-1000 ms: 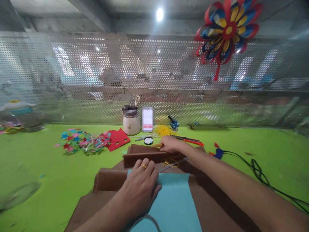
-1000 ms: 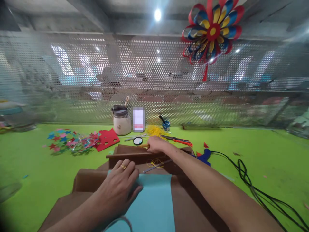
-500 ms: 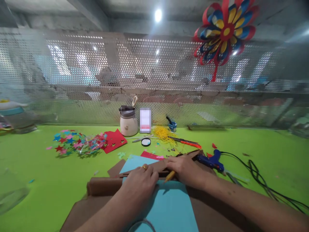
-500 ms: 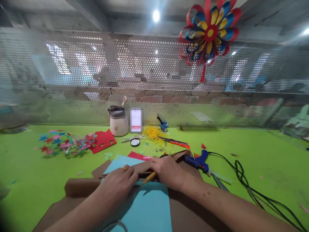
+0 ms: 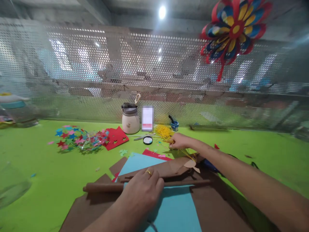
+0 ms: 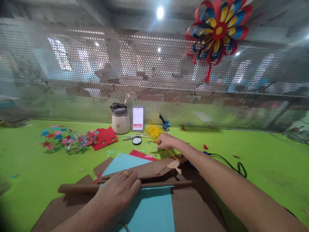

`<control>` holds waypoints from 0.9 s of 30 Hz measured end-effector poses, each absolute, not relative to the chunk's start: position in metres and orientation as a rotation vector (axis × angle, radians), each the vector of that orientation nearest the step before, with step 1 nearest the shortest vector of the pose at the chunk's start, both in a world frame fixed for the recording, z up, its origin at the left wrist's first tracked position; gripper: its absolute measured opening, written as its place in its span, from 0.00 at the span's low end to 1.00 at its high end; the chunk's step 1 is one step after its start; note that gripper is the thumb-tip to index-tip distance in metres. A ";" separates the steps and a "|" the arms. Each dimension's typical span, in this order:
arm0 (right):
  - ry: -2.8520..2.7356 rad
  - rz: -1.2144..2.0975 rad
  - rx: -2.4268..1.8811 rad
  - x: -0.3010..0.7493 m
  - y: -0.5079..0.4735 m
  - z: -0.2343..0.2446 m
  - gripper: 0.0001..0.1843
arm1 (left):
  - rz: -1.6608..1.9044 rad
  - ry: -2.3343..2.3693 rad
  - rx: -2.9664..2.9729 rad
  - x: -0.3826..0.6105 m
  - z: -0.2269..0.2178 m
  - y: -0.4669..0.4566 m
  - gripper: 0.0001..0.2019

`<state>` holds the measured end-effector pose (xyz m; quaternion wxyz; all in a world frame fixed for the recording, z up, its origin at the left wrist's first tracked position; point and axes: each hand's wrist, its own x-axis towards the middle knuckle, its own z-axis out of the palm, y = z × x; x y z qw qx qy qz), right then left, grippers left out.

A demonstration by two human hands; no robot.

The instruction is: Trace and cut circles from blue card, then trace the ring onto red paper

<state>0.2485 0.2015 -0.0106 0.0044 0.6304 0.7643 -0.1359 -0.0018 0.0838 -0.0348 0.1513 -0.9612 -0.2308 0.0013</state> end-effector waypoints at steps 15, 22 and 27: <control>2.457 -0.447 1.809 0.200 0.173 -0.017 0.13 | -0.018 -0.642 -2.736 0.001 -0.032 0.082 0.06; 2.450 -0.428 1.780 0.191 0.155 -0.016 0.17 | -0.095 -0.651 -2.694 -0.002 -0.036 0.071 0.06; 2.597 -0.477 1.611 0.208 0.135 -0.008 0.08 | -0.374 -0.595 -2.625 -0.004 -0.042 0.058 0.04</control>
